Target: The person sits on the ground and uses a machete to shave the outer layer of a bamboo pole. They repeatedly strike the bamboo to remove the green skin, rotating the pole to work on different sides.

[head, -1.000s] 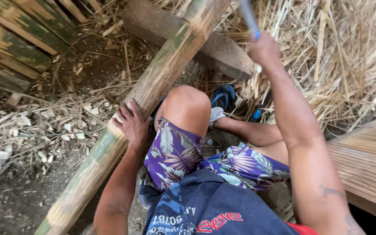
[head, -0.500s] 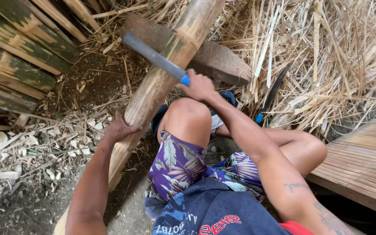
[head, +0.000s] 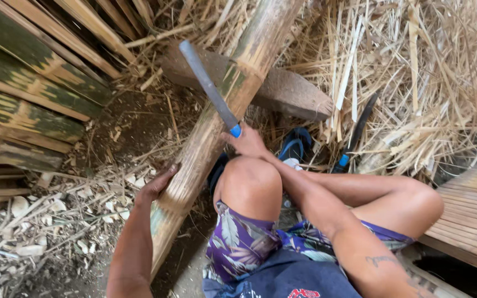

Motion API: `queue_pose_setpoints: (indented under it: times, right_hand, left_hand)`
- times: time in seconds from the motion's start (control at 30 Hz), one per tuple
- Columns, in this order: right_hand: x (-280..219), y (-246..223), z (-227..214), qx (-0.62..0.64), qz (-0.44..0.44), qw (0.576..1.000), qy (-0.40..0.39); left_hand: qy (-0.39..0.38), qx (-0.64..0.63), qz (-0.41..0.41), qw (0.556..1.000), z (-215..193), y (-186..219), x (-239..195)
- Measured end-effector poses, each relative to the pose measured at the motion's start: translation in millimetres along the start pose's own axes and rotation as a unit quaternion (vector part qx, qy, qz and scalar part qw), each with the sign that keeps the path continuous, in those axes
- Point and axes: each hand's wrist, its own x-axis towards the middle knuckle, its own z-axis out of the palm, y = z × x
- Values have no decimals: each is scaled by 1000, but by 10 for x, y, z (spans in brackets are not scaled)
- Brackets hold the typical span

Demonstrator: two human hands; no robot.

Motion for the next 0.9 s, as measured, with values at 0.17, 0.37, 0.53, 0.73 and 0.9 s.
queue_pose_setpoints:
  times: [0.17,0.37,0.53,0.73,0.9]
  right_hand:
    - [210,97,386,118,-26,992,36]
    - [670,564,776,341,-217,913,-44]
    - [729,650,694,197,-126,972,-14]
    - [247,571,-289,-113,-121,984,60]
    - [37,406,-1105,-262,-276,921,84]
  left_hand:
    - [-72,-91,-81,990,-75,-24,69]
    - [48,112,61,991,-291,697,-642]
    - [115,258,5,959,-188,976,-892]
    - [192,288,-56,936,189,888,-913]
    - [229,330,-56,914,405,812,-923]
